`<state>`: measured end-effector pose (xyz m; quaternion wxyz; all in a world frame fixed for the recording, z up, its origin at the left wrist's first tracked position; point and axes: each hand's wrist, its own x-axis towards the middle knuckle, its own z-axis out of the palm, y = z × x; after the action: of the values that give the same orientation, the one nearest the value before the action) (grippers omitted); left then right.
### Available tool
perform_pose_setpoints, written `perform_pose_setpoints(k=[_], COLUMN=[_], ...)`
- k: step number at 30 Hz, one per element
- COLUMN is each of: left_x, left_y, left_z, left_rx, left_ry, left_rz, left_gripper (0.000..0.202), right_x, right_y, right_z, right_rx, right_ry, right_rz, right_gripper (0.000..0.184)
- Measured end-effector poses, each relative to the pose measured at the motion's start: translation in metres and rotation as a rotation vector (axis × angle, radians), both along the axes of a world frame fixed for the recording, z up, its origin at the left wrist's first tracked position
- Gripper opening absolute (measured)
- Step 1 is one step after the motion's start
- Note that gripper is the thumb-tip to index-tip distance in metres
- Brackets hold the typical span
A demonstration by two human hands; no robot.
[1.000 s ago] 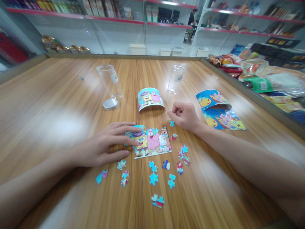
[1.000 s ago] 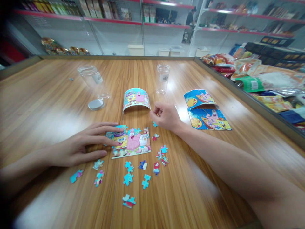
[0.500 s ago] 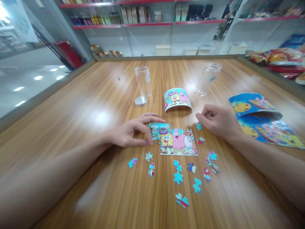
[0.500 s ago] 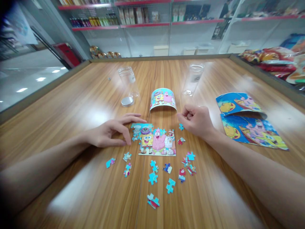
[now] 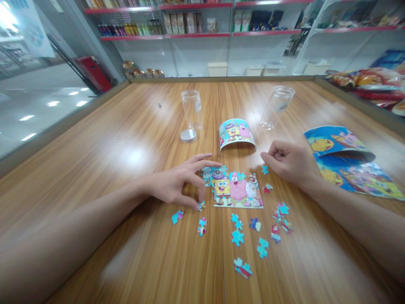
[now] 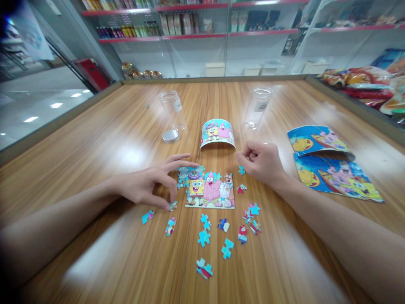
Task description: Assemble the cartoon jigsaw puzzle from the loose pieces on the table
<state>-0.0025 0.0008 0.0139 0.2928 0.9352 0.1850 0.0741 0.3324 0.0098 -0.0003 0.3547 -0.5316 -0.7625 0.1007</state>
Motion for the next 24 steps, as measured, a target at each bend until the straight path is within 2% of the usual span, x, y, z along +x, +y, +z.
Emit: perform_pose_setpoints(k=[11,24], left_x=[0.0008,0.0005], left_y=[0.0013,0.0003], left_z=[-0.0051,-0.002], left_rx=[0.029,0.077], left_ry=[-0.046,-0.037], left_rz=[0.066,0.002], left_gripper=[0.025,0.02], right_x=[-0.0006,-0.0008], right_y=[0.0016,0.0021], right_z=[0.0,-0.0029], right_rx=[-0.022,0.006], right_ry=[-0.01,-0.012], right_rz=[-0.007,-0.004], right_gripper=[0.029,0.029])
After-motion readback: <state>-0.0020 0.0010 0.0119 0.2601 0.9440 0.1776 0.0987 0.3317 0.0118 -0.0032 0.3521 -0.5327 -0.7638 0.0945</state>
